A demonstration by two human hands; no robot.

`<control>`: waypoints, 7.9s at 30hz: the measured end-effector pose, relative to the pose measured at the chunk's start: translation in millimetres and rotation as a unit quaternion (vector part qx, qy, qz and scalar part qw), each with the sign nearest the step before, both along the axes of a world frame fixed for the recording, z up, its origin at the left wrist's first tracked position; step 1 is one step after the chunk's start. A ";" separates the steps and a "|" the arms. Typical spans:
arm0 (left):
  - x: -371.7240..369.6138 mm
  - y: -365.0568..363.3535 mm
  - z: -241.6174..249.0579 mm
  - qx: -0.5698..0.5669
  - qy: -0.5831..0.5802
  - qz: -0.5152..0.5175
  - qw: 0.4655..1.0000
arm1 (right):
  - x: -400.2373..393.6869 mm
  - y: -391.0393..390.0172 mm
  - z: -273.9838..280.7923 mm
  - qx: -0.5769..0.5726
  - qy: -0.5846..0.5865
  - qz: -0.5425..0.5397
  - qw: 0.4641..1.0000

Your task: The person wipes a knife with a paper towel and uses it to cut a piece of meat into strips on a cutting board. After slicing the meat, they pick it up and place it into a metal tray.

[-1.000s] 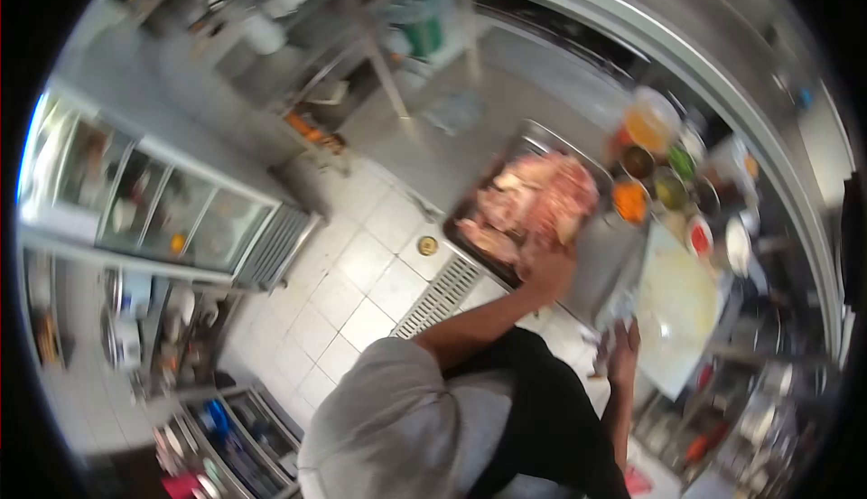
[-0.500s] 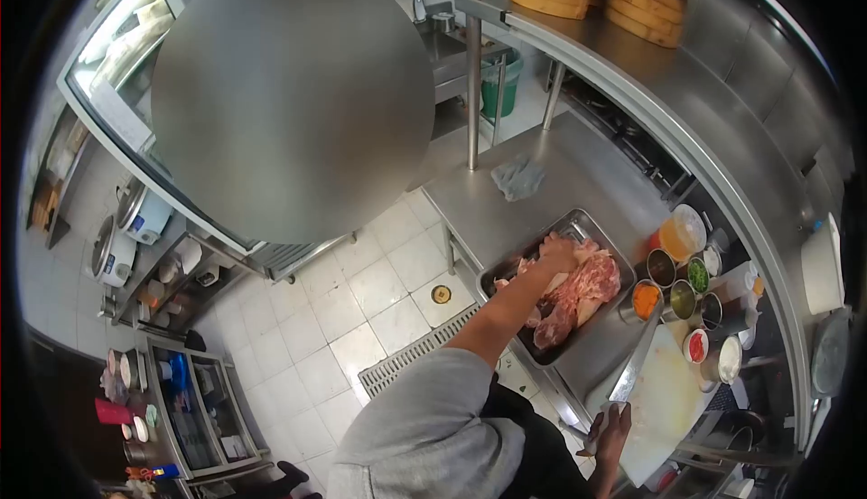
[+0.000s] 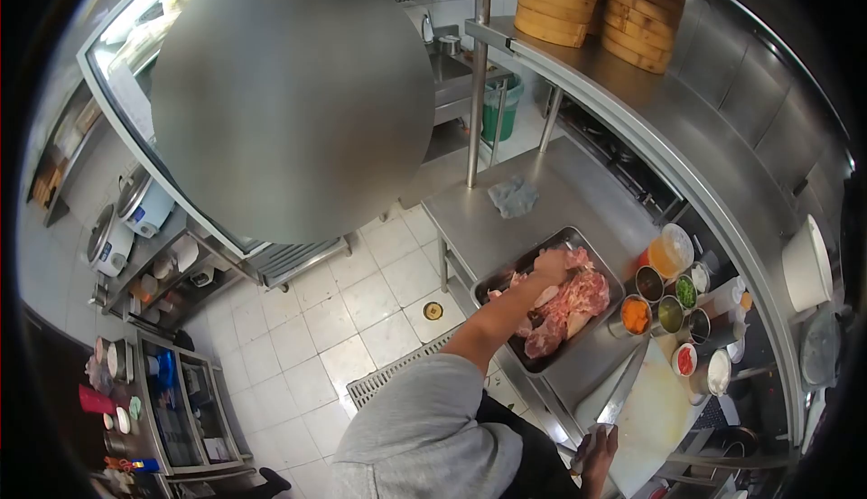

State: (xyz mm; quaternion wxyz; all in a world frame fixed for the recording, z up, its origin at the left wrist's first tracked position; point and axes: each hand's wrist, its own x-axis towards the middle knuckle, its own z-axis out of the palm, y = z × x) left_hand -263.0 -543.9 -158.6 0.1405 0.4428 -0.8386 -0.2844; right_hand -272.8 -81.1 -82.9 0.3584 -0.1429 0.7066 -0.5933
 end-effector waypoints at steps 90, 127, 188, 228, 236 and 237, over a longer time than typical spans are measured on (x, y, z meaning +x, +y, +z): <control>-61.1 373.8 -10.3 -0.127 0.121 -0.507 0.844 | 2.8 172.1 -22.8 0.315 0.321 -0.015 0.893; -64.3 379.9 -15.5 -0.139 0.142 -0.477 0.856 | -8.1 174.4 -4.9 0.366 0.292 0.069 0.881; -65.3 381.7 -20.6 -0.123 0.184 -0.436 0.872 | -23.6 142.0 -43.2 0.402 0.222 0.081 0.884; -67.7 368.4 -23.7 -0.049 0.204 -0.461 0.862 | -53.1 98.4 -30.7 0.333 0.284 0.050 0.898; -68.5 369.1 -29.8 -0.056 0.217 -0.456 0.862 | -2.8 147.2 -7.5 0.408 0.220 0.097 0.881; -68.4 369.3 -26.5 -0.055 0.215 -0.450 0.865 | -0.7 149.0 -5.4 0.415 0.208 0.102 0.880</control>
